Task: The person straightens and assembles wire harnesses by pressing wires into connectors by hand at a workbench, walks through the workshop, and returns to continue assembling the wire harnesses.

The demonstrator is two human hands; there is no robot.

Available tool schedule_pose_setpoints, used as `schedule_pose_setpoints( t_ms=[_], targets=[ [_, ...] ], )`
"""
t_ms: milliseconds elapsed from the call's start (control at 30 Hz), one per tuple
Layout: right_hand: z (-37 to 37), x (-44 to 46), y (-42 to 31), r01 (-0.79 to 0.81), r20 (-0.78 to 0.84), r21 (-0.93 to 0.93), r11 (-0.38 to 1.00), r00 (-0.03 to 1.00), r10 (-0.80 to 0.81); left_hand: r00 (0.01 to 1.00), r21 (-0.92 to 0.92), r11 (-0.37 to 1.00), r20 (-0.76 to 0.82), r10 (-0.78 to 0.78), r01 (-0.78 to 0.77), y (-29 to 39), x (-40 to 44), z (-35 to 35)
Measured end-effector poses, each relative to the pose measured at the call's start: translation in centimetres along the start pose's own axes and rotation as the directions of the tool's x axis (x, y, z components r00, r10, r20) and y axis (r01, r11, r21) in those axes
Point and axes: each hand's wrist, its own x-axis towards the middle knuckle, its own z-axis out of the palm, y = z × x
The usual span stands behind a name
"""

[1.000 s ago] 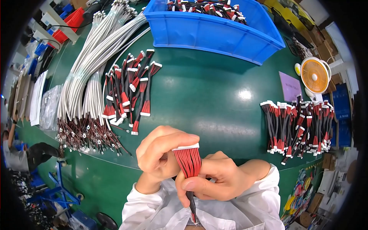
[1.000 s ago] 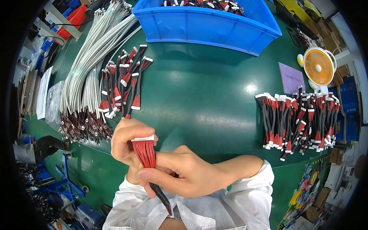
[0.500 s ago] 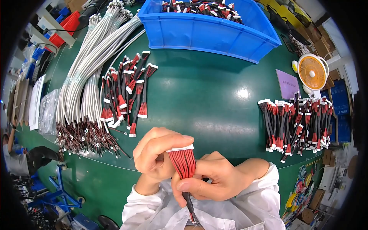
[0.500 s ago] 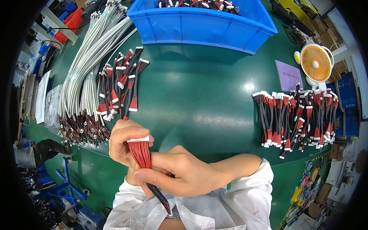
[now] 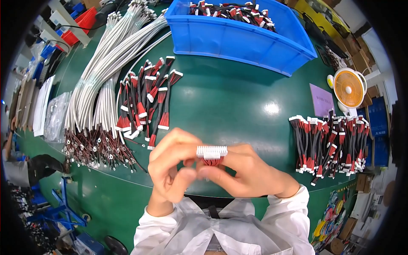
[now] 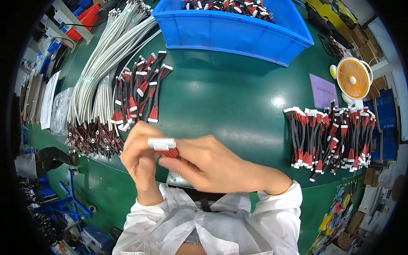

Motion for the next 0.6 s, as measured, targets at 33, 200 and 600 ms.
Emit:
schedule_pose_setpoints(
  t_ms=[33, 200, 600],
  targets=[
    [-0.1, 0.4, 0.4, 0.050, 0.003, -0.081, 0.995, 0.999, -0.050, 0.996, -0.088, 0.996, 0.090, -0.021, 0.029, 0.1, -0.2, -0.4],
    [0.0, 1.2, 0.9, 0.159, 0.002, -0.304, 0.939, 0.986, -0.166, 0.973, 0.201, 0.953, 0.005, 0.232, -0.228, 0.0, -0.3, 0.9],
    [-0.1, 1.0, 0.9, 0.191, -0.028, -0.450, 0.873, 0.973, -0.227, 0.978, 0.198, 0.960, -0.022, 0.208, -0.200, -0.2, -0.7, 1.0]
  ],
)
